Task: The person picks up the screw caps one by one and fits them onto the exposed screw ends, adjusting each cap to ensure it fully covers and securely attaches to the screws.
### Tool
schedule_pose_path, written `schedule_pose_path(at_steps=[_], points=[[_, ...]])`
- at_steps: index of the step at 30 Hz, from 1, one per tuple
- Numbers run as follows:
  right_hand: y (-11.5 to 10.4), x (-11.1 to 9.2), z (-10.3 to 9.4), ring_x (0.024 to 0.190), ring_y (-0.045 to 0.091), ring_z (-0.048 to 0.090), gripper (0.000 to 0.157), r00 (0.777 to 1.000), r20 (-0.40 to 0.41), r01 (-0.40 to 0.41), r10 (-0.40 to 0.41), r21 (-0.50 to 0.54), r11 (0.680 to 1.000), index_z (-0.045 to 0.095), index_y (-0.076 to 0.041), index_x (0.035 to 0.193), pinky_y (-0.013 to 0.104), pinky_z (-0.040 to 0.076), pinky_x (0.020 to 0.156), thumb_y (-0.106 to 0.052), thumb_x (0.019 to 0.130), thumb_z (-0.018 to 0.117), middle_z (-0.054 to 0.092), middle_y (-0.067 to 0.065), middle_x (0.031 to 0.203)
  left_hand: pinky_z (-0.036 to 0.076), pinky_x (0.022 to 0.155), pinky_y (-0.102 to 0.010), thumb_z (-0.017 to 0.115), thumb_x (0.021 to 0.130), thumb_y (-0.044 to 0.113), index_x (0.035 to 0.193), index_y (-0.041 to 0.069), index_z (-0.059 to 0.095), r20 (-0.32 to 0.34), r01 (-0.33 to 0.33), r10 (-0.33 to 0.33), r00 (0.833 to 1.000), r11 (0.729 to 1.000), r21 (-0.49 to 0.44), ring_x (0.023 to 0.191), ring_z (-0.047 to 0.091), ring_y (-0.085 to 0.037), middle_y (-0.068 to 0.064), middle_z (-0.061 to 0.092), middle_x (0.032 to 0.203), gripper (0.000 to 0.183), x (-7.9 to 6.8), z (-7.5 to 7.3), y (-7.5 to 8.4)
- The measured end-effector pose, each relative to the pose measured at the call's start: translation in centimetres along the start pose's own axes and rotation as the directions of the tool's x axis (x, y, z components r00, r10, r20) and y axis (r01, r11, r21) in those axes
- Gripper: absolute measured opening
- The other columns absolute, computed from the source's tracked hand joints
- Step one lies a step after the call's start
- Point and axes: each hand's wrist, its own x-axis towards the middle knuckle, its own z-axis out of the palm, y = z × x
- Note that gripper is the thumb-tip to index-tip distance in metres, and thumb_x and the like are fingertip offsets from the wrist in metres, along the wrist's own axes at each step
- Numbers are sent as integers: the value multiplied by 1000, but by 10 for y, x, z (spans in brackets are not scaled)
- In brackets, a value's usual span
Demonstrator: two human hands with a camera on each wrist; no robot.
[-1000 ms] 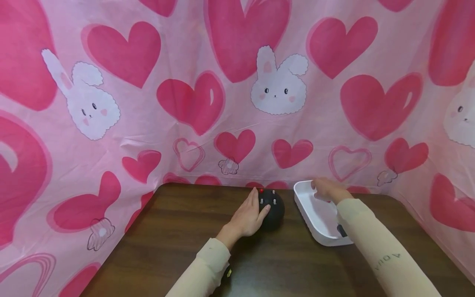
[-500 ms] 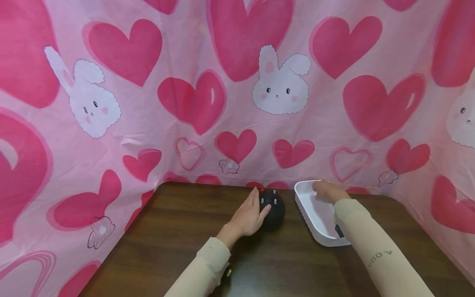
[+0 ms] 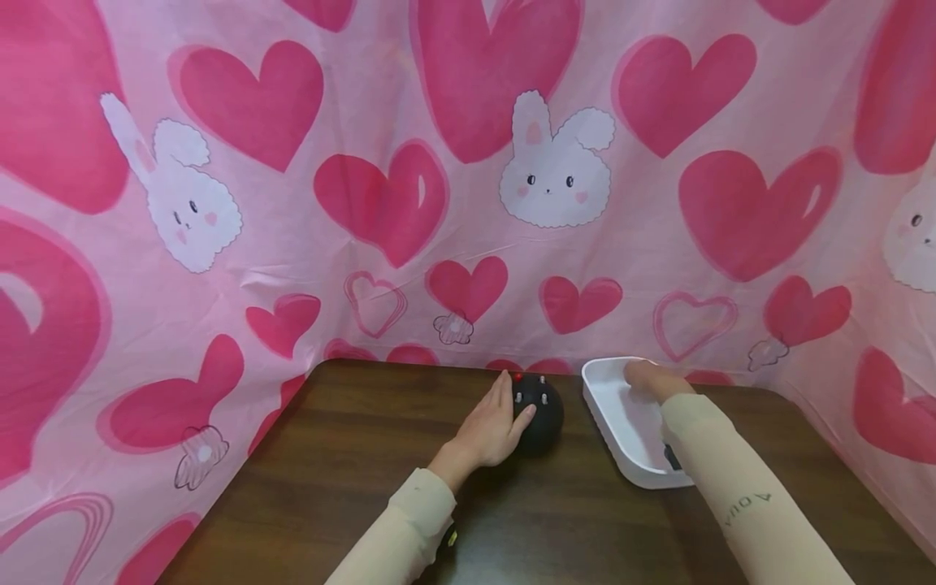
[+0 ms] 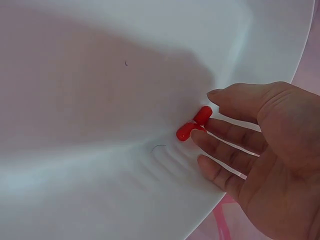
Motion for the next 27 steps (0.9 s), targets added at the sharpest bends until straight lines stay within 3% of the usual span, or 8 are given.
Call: schedule_pose_path(at_steps=[2, 8, 15, 23, 27], points=[[1, 2, -1, 101, 39, 60, 19, 998, -15, 58, -60, -84, 995, 59, 4, 109, 59, 48, 97, -1, 91, 63, 64, 23, 108, 17, 126, -41, 30, 104, 64, 165, 8, 3, -3, -2, 2, 1000, 1000, -4, 158, 11, -23, -8, 6, 173, 87, 0, 0, 0], [4, 7, 1, 93, 33, 58, 20, 1000, 17, -12, 12, -13, 1000, 60, 1, 111, 53, 51, 88, -2, 92, 63, 63, 16, 101, 20, 125, -44, 31, 104, 65, 165, 7, 4, -9, -5, 5, 1000, 1000, -21, 158, 13, -26, -9, 9, 173, 88, -3, -1, 2], [4, 13, 5, 86, 29, 57, 9, 999, -1, 40, -40, -96, 995, 61, 0, 97, 43, 51, 81, 1, 88, 64, 62, 12, 90, 21, 125, -46, 31, 104, 64, 165, 7, 5, -8, 4, -4, 1000, 1000, -18, 158, 15, -27, -9, 10, 172, 87, -4, -2, 4], [7, 18, 11, 77, 26, 57, 5, 994, -21, 102, -109, -227, 969, 57, -1, 85, 46, 54, 84, 1, 86, 62, 59, 9, 79, 19, 126, -42, 32, 104, 65, 165, 10, 2, 22, 28, -27, 999, 999, -22, 158, 13, -23, -6, 7, 173, 88, -5, -3, 4], [6, 17, 11, 74, 24, 56, 7, 994, -14, 102, -110, -257, 961, 57, -2, 83, 41, 55, 79, 1, 86, 63, 58, 8, 77, 19, 126, -42, 32, 104, 64, 165, 10, 3, 20, 22, -21, 1000, 999, -25, 158, 13, -23, -7, 8, 173, 87, -5, -4, 4]])
